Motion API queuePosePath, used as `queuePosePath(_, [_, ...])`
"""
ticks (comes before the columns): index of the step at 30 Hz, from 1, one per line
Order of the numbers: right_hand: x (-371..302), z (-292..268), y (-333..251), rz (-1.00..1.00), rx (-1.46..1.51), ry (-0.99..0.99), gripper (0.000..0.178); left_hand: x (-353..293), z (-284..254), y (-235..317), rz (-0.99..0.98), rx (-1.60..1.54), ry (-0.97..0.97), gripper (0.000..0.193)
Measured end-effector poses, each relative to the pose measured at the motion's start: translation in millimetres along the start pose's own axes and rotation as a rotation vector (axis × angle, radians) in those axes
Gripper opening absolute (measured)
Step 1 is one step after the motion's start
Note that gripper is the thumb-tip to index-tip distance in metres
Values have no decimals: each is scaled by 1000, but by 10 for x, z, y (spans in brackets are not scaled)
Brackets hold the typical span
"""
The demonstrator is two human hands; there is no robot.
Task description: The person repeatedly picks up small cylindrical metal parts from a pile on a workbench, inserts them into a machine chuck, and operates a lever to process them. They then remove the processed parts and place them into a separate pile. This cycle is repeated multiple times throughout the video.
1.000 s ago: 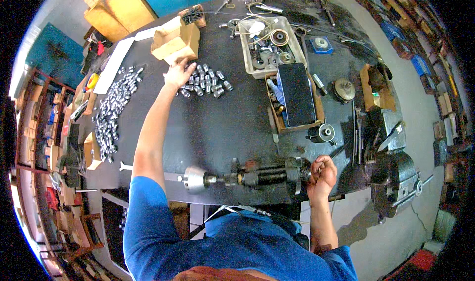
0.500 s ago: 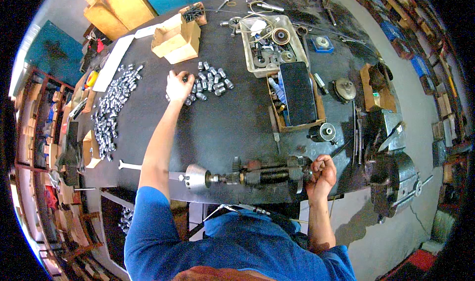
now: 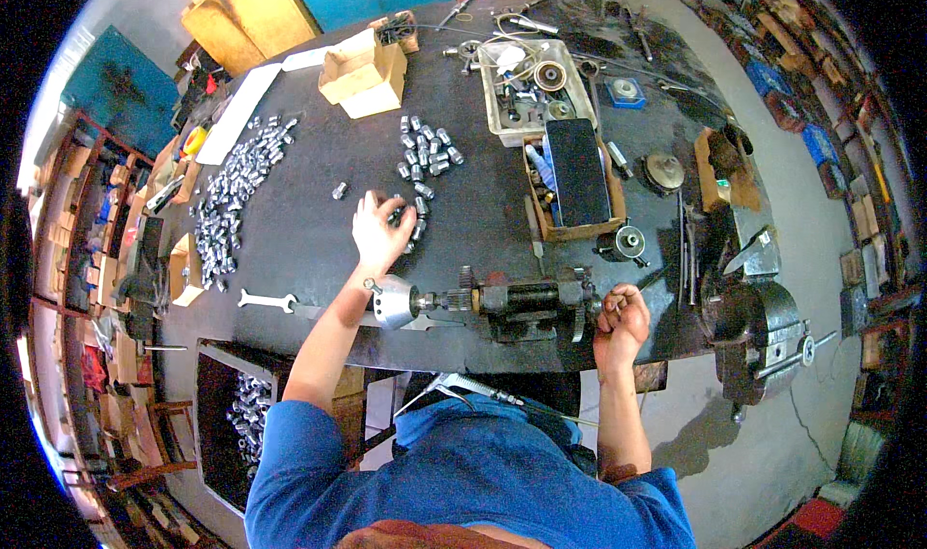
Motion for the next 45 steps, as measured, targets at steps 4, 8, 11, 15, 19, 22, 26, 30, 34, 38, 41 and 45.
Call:
queuePosePath(4, [-10, 9, -11, -12, 2, 40, 24, -57, -154, 180, 89, -22, -108, 19])
queuePosePath(8, [8, -49, 19, 30, -32, 70, 26, 475, -5, 200, 200, -44, -65, 22])
queuePosePath(11, [25, -46, 25, 51, -55, 59, 28, 1210, 448, 140, 142, 20, -192, 40])
queuePosePath(15, [-11, -7, 22, 33, -8, 42, 26, 1566, 1028, 9, -63, 168, -394, 51])
queuePosePath(19, [-42, 26, -15, 27, -52, -30, 15, 1364, 1091, 198, -19, 289, -336, 41])
queuePosePath(22, [-30, -19, 18, 47, -13, -5, 11, 1147, 975, 168, 8, 198, -240, 31])
queuePosePath(26, [-34, -10, -14, 16, -11, 63, 21, 791, 745, 149, 29, 102, -272, 28])
queuePosePath(30, [-44, 19, -37, -39, 46, 37, 19, 481, 516, 176, 97, -9, -257, 23])
queuePosePath(34, [-63, 11, -63, -35, 26, 28, 18, 230, 334, 287, 161, -70, -312, 23])
queuePosePath(38, [-81, -13, -78, -49, 45, 11, 16, 413, 250, 512, 275, -54, -273, 25])
queuePosePath(41, [-84, 21, -61, -54, 35, -24, 16, 788, 438, 650, 272, -29, -169, 33])
queuePosePath(45, [-112, 29, -64, -66, 49, -24, 21, 814, 845, 728, 291, 263, -436, 40])
Point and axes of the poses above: each hand's wrist, its own x-axis towards the middle knuckle, its own z-axis out of the palm, y = z × x, the point moved 7 cm from there along x, towards the middle knuckle, and after that the axes turned 5 degrees about -z, right-handed, at the moved point
